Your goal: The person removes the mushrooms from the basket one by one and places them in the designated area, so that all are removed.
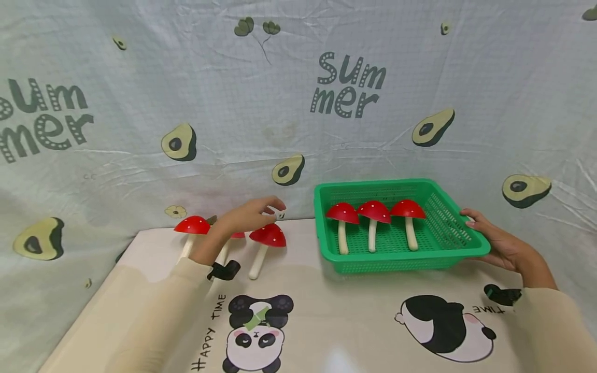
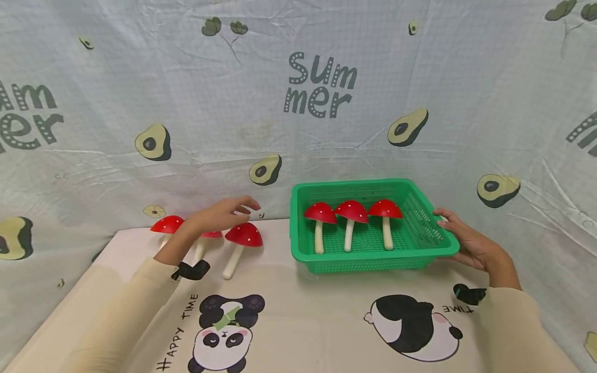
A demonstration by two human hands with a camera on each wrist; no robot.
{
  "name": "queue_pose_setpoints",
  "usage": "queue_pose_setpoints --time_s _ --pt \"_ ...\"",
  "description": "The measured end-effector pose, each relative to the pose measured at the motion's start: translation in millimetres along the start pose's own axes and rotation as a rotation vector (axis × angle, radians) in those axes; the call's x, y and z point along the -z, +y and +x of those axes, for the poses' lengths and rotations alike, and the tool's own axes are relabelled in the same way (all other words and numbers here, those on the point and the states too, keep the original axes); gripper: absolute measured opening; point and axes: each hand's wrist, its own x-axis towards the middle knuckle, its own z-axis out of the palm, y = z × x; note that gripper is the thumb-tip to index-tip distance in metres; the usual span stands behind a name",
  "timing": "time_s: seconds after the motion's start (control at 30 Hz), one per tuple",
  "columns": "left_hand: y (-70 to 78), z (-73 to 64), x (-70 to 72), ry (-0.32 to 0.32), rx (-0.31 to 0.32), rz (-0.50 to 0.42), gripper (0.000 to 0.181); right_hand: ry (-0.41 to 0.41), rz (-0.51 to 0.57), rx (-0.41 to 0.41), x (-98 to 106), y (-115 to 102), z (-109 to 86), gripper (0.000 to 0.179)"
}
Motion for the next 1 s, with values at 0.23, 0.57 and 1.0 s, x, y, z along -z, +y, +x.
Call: queue_pose_setpoints --time_s 0.23,0.57,1.0 --pt "30.8 8.1 -20.0 0.083 -0.025 -0.044 0.03 -0.025 0.019 0.007 -0.8 -1.1 0.0 0.029" --pt "61.7 39.3 -41.3 0.093 -0.079 -0.016 0.024 -0.015 0.019 0.007 -2.7 -1.1 0.4 0.03" --pt "84.5 90.9 -38.6 -0.016 -0.042 0.052 0.032 0.05 -0.027 -0.007 -2.9 -1.9 0.4 0.029"
